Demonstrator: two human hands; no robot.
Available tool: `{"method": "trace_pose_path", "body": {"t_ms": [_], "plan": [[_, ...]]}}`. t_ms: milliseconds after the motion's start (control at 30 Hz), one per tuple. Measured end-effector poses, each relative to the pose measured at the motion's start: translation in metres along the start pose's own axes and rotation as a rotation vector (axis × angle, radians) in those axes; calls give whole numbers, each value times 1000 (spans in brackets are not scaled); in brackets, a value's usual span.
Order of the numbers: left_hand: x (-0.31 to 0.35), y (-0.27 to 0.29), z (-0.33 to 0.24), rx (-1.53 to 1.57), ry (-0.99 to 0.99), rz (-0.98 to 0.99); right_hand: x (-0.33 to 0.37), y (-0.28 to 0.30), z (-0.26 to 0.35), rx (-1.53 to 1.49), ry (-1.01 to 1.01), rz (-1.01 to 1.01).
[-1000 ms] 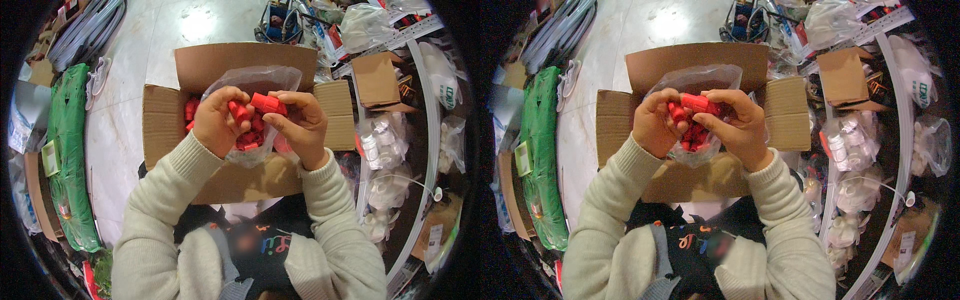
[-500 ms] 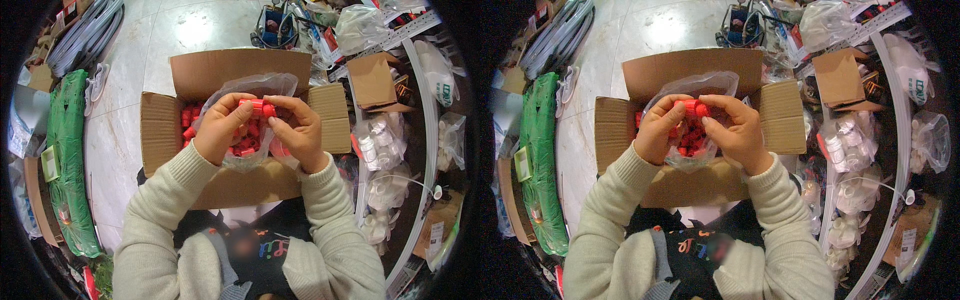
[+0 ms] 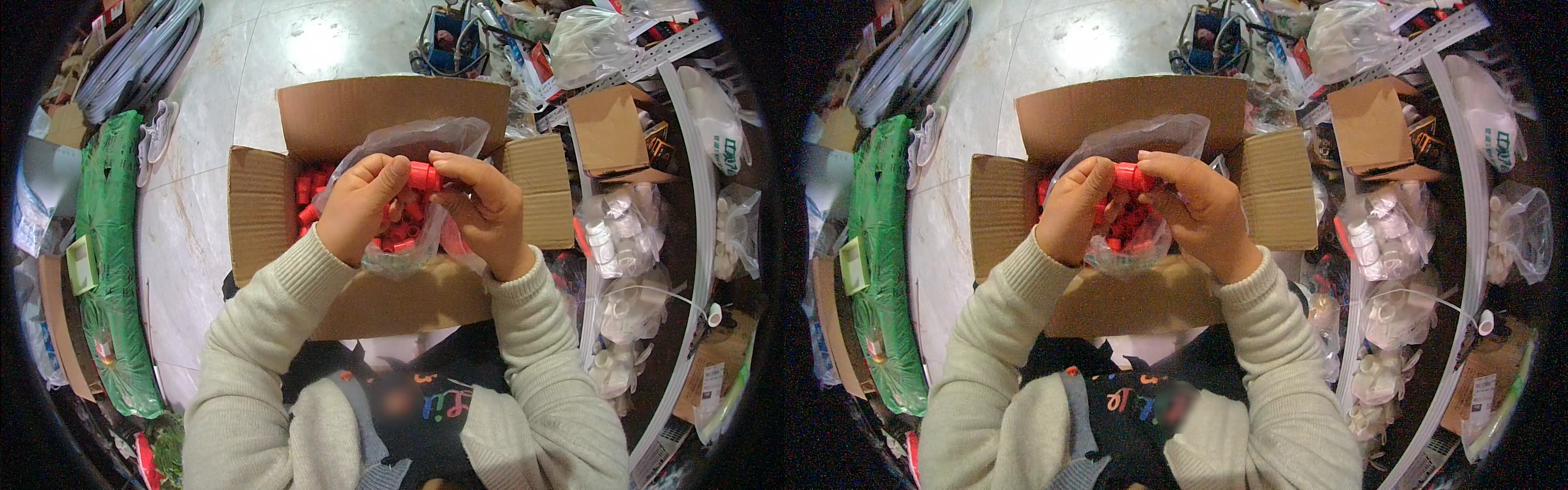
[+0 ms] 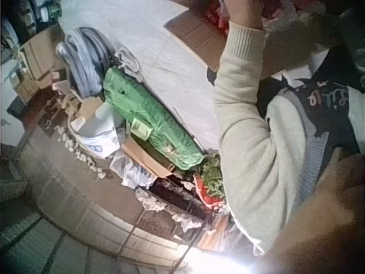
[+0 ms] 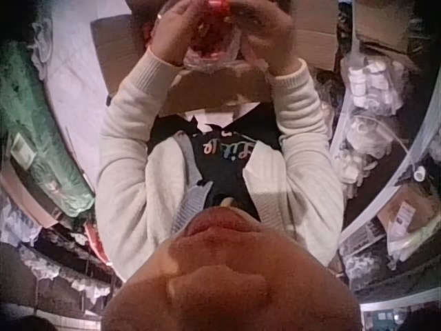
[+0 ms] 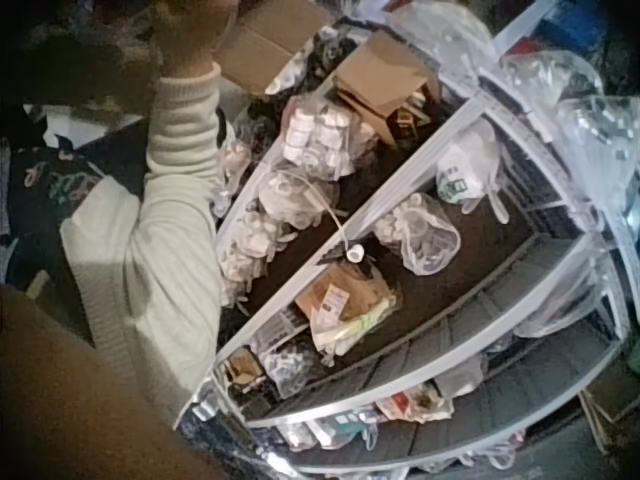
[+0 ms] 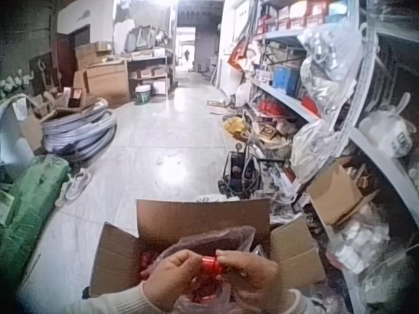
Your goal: The person sits on the floor and repeatedly picks up small red plastic pieces from a cardboard box. They connect two pieces together by hand and place the assembled unit back into the box, continuing this process throughout the clip.
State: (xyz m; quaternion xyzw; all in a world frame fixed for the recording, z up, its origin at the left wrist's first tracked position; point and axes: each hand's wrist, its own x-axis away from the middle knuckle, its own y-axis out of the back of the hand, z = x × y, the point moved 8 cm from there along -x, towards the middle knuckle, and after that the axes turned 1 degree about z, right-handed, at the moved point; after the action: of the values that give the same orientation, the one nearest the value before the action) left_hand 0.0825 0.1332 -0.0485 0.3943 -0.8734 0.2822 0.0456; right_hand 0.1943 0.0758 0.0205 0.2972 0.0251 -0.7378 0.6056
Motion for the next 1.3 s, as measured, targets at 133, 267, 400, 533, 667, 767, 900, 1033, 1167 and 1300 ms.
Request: {"method": "trace_pose_path", "body": {"t_ms": [133,267,400,533,667,767,900,1033,1167,1300], "plan": [[-1,2,2,-66,-17,-17,-1,1,1,50,59,-11],[-3,0,-1,-79,-33,1,0,0,-1,42,34,-10],[-1,-1,-8,-64,-123,43,1,1,-4,18,-41,-54],[0,-6,-13,-63,-216,84,3,5,-11,20,-210,-49],[1,-9,-12,-79,-204,129,6,9,-21,76,-221,52],[5,-8,-12,-127,-144,87,8,10,-8,221,-73,90],[1,-8,-12,-18,-149,100,8,26,2,-15,-149,-149],[2,-5,-8,60,-122,103,-7,16,29,110,-47,-66],[12,-13,-14,34,-59,143,-5,11,13,190,94,-4],[11,-15,-11,137,-80,179,6,20,20,119,-56,-17]]}}
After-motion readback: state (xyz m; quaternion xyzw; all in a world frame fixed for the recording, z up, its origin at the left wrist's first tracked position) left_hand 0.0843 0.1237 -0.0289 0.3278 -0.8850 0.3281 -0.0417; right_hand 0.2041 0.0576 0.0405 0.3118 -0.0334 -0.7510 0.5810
